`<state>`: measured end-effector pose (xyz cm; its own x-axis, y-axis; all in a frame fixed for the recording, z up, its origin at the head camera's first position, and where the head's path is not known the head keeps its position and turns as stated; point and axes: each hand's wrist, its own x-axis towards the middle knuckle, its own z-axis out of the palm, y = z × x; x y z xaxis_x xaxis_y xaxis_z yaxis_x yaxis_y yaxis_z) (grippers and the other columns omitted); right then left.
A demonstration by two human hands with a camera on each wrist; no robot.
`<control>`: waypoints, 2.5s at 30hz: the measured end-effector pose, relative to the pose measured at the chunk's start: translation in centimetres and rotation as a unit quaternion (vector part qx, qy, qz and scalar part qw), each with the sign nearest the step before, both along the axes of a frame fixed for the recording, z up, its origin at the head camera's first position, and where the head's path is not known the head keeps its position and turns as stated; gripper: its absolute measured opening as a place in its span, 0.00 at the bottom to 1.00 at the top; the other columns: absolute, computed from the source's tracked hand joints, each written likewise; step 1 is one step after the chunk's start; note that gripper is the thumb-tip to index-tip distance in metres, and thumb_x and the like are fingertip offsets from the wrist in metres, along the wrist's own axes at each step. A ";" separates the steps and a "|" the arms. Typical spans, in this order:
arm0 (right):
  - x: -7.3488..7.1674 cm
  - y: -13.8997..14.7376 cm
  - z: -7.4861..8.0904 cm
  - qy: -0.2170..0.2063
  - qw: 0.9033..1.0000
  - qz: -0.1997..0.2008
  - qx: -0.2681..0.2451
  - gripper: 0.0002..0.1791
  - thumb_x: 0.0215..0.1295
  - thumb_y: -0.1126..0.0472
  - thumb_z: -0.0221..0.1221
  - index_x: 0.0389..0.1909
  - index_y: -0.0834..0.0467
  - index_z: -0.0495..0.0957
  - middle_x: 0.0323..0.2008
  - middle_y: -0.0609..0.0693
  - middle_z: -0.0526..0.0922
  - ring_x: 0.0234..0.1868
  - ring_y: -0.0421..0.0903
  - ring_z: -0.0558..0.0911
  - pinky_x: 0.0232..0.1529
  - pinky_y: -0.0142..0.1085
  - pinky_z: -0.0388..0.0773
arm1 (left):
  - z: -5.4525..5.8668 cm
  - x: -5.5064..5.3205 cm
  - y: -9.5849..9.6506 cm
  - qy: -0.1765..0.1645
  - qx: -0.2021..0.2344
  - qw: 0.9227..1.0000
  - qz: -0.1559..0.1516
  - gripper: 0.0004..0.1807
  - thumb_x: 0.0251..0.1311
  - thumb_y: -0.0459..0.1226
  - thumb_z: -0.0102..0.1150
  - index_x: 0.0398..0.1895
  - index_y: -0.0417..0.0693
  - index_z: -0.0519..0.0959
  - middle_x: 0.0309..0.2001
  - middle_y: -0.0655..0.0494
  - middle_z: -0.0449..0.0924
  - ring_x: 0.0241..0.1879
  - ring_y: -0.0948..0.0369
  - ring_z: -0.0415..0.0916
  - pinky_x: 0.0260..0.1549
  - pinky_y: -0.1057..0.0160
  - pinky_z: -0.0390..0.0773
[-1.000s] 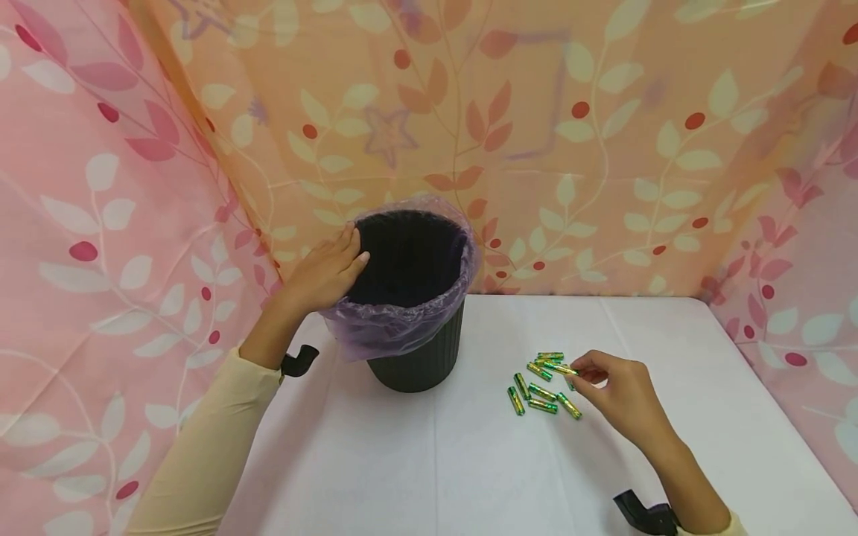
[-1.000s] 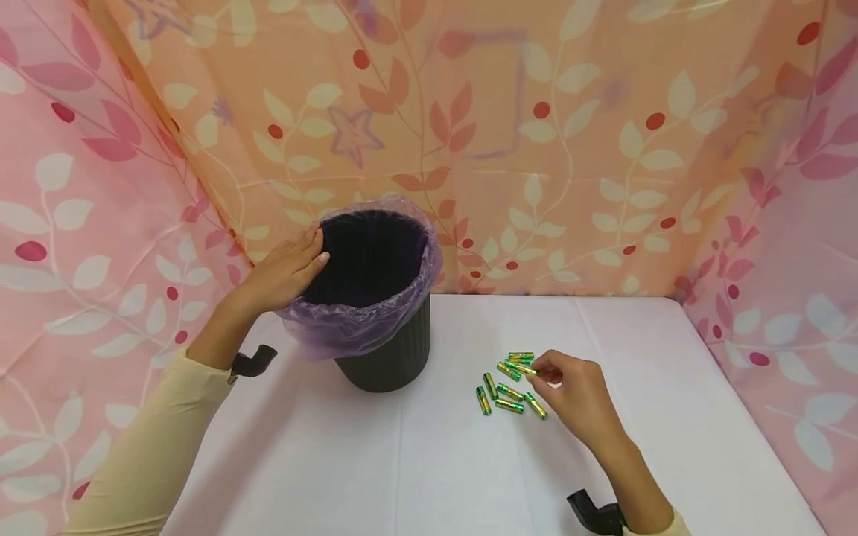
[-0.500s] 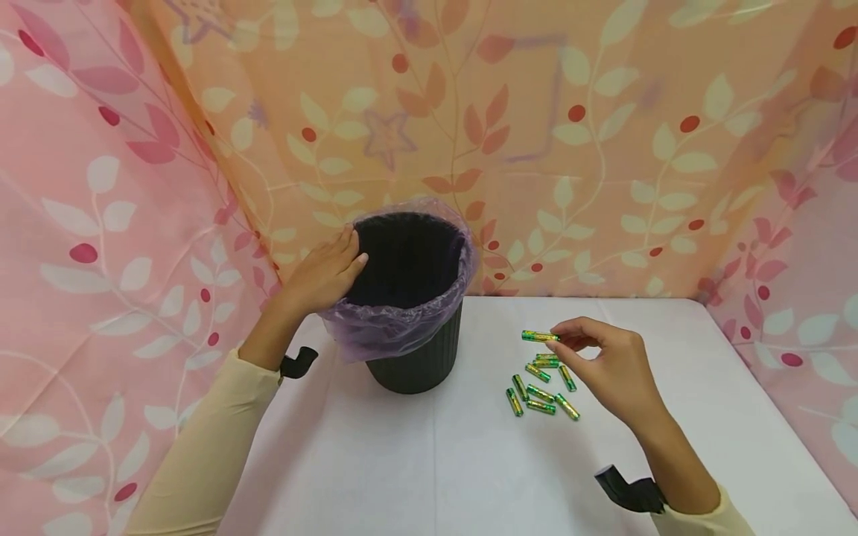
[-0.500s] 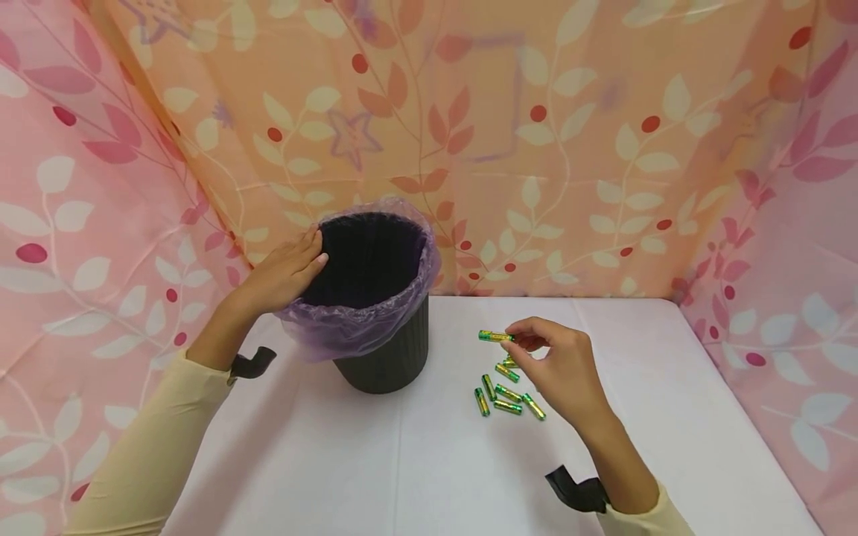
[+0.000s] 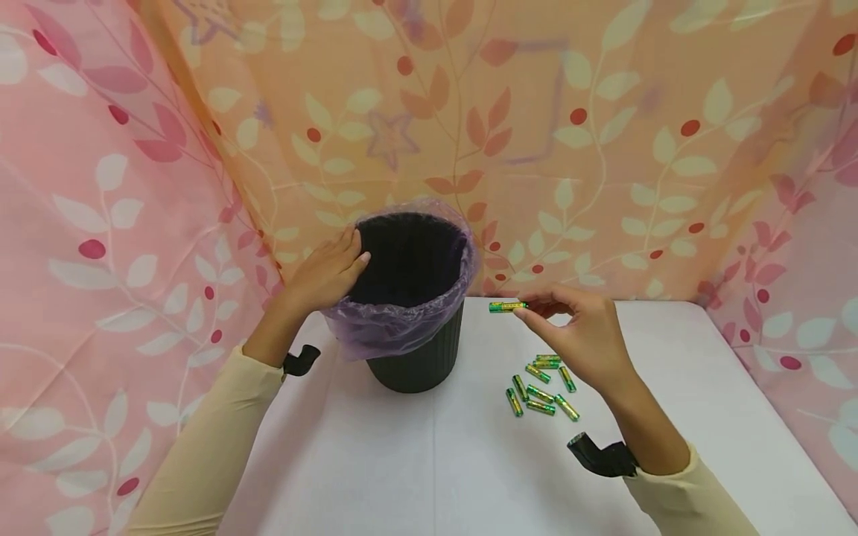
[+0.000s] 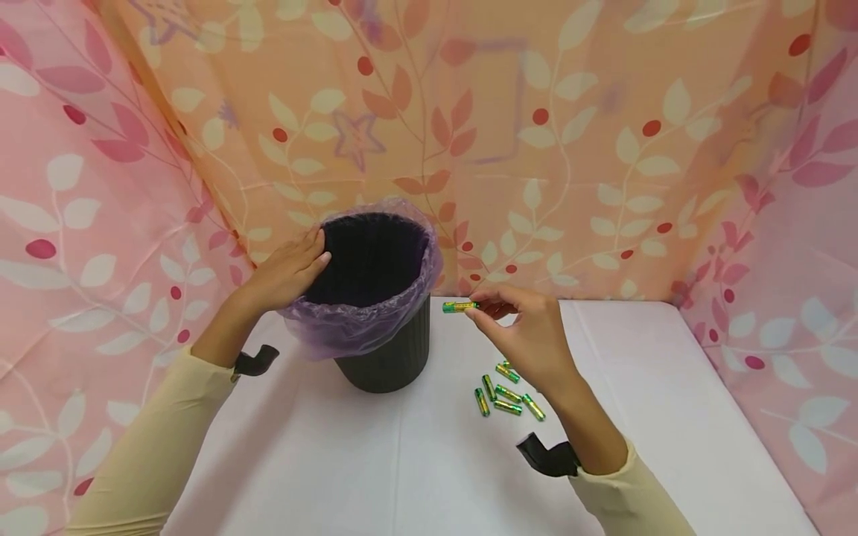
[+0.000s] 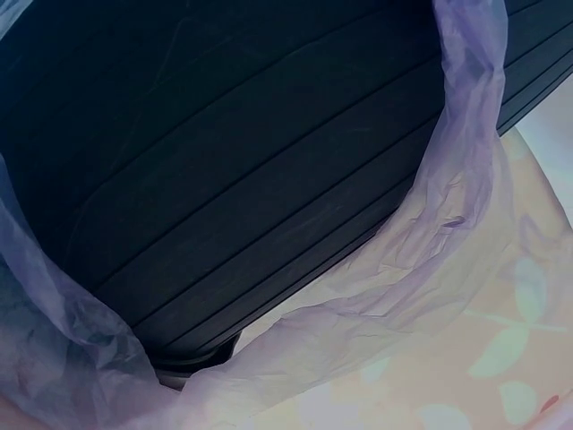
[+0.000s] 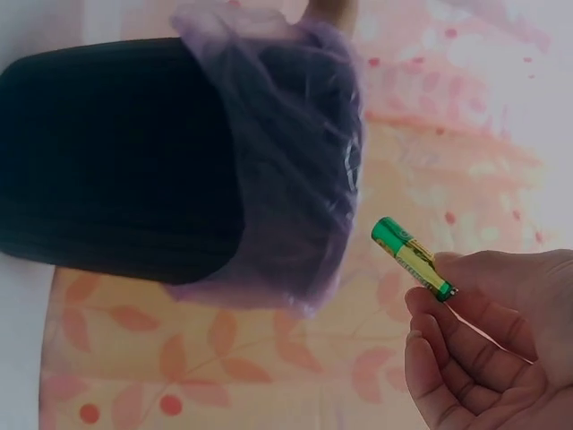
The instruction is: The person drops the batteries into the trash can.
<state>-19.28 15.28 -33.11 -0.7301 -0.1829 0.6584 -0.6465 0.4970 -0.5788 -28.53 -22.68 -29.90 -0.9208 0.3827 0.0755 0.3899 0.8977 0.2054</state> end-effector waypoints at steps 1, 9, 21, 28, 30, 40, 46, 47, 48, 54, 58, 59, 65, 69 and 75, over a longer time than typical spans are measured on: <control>-0.1 -0.2 0.2 0.000 1.000 0.007 -0.004 0.08 0.58 0.64 0.74 0.38 0.53 0.89 0.31 0.42 0.88 0.30 0.38 0.84 0.34 0.25 0.77 | 0.0 0.0 0.0 0.001 0.001 1.000 0.001 0.36 0.81 0.49 0.28 0.78 0.29 0.43 0.80 0.35 0.35 0.80 0.45 0.31 0.77 0.44 0.34; -0.7 -1.9 1.5 -0.010 0.999 0.015 -0.030 0.07 0.59 0.62 0.74 0.39 0.53 0.89 0.32 0.42 0.89 0.31 0.38 0.85 0.31 0.26 0.77 | -0.3 -0.3 0.0 0.010 0.000 1.000 -0.004 0.36 0.82 0.48 0.28 0.78 0.26 0.44 0.80 0.33 0.36 0.80 0.44 0.34 0.76 0.43 0.37; -3.0 -5.0 4.1 -0.009 0.997 0.042 -0.064 0.08 0.59 0.62 0.73 0.39 0.58 0.89 0.32 0.48 0.90 0.30 0.42 0.85 0.30 0.26 0.79 | -0.2 -0.3 0.0 0.009 -0.004 1.000 0.001 0.37 0.81 0.49 0.27 0.78 0.27 0.45 0.80 0.34 0.36 0.80 0.45 0.33 0.77 0.44 0.38; -4.3 -6.8 4.9 -0.006 0.996 0.069 -0.061 0.07 0.59 0.63 0.74 0.36 0.60 0.88 0.31 0.48 0.89 0.26 0.41 0.84 0.29 0.29 0.82 | -0.3 -0.2 0.0 0.004 0.003 1.000 0.004 0.37 0.81 0.49 0.28 0.78 0.28 0.44 0.80 0.34 0.36 0.80 0.45 0.33 0.77 0.44 0.36; -4.6 -7.3 5.0 0.003 0.996 0.069 -0.051 0.07 0.58 0.63 0.74 0.36 0.60 0.88 0.30 0.47 0.89 0.26 0.41 0.83 0.30 0.29 0.81 | -0.4 -0.2 0.0 0.005 0.006 1.000 0.002 0.37 0.81 0.49 0.28 0.78 0.28 0.44 0.80 0.34 0.36 0.80 0.45 0.33 0.77 0.44 0.36; -5.7 -9.3 5.5 0.042 0.998 0.037 0.036 0.07 0.59 0.61 0.73 0.36 0.59 0.88 0.26 0.46 0.86 0.21 0.41 0.75 0.23 0.32 0.70 | -0.1 -0.1 0.0 0.014 0.016 1.000 -0.004 0.36 0.81 0.48 0.29 0.78 0.27 0.45 0.80 0.34 0.36 0.80 0.44 0.35 0.77 0.44 0.37; -6.3 -10.7 5.9 0.043 0.995 0.024 0.082 0.07 0.60 0.59 0.73 0.36 0.57 0.88 0.29 0.46 0.88 0.18 0.40 0.74 0.23 0.35 0.70 | 0.0 0.0 -0.3 0.013 0.018 1.000 -0.003 0.36 0.82 0.48 0.27 0.78 0.28 0.45 0.80 0.34 0.38 0.80 0.44 0.35 0.77 0.45 0.37; -6.3 -10.9 5.9 0.041 0.995 0.023 0.088 0.07 0.60 0.59 0.72 0.36 0.57 0.88 0.30 0.46 0.88 0.18 0.40 0.74 0.22 0.35 0.70 | 0.0 0.0 -0.3 0.013 0.018 1.000 -0.002 0.36 0.82 0.48 0.27 0.78 0.28 0.45 0.80 0.34 0.38 0.80 0.45 0.35 0.77 0.45 0.36; -6.4 -11.1 5.9 0.038 0.995 0.021 0.094 0.07 0.60 0.59 0.72 0.37 0.57 0.88 0.30 0.46 0.88 0.19 0.40 0.75 0.23 0.35 0.70 | 0.0 0.0 -0.4 0.012 0.017 1.000 -0.002 0.36 0.82 0.48 0.27 0.78 0.28 0.45 0.80 0.34 0.38 0.80 0.44 0.35 0.77 0.45 0.36; -6.7 -11.9 6.1 0.026 0.993 0.017 0.116 0.08 0.61 0.58 0.72 0.38 0.57 0.89 0.31 0.46 0.88 0.24 0.40 0.79 0.26 0.36 0.73 | 0.2 0.2 -0.6 0.008 0.019 1.000 -0.002 0.36 0.82 0.48 0.27 0.78 0.28 0.44 0.80 0.35 0.36 0.80 0.44 0.34 0.77 0.45 0.36; -6.8 -12.2 6.2 0.018 0.992 0.028 0.121 0.07 0.62 0.59 0.71 0.39 0.57 0.89 0.31 0.46 0.88 0.24 0.40 0.79 0.26 0.35 0.74 | 0.2 0.4 -0.8 0.010 0.022 1.000 0.000 0.36 0.81 0.47 0.28 0.78 0.27 0.44 0.80 0.34 0.36 0.80 0.43 0.35 0.77 0.45 0.36; -6.7 -12.2 6.2 0.015 0.992 0.030 0.120 0.07 0.62 0.59 0.71 0.39 0.56 0.89 0.32 0.46 0.88 0.24 0.41 0.79 0.26 0.35 0.74 | 0.2 0.4 -0.8 0.010 0.022 1.000 0.000 0.36 0.81 0.47 0.28 0.78 0.27 0.44 0.80 0.34 0.36 0.80 0.43 0.35 0.77 0.45 0.36; -5.7 -11.6 6.0 0.022 0.993 0.033 0.115 0.06 0.63 0.60 0.70 0.39 0.56 0.89 0.31 0.45 0.87 0.24 0.41 0.75 0.24 0.35 0.71 | 0.2 0.5 -0.8 0.010 0.017 1.000 0.000 0.36 0.81 0.48 0.28 0.78 0.28 0.44 0.80 0.34 0.37 0.80 0.43 0.35 0.77 0.45 0.36; -4.5 -10.7 5.3 0.042 0.993 0.035 0.107 0.06 0.63 0.61 0.70 0.38 0.57 0.89 0.30 0.46 0.86 0.24 0.41 0.74 0.24 0.35 0.70 | 0.1 0.5 -0.7 0.004 0.020 1.000 -0.003 0.36 0.81 0.48 0.28 0.78 0.28 0.43 0.80 0.35 0.36 0.80 0.44 0.34 0.77 0.45 0.34; -2.7 -9.0 4.2 0.066 0.994 0.040 0.083 0.05 0.61 0.63 0.72 0.37 0.59 0.89 0.31 0.47 0.87 0.25 0.41 0.78 0.25 0.35 0.74 | 0.2 0.6 -0.7 0.005 0.016 1.000 -0.006 0.36 0.81 0.48 0.28 0.78 0.28 0.43 0.80 0.34 0.36 0.80 0.45 0.33 0.77 0.45 0.34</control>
<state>-21.99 6.28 -28.92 -0.6176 -0.3513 0.7037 -0.7529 0.5229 -0.3997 -27.97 -23.38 -29.72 -0.9150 0.3914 0.0974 0.4033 0.8856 0.2301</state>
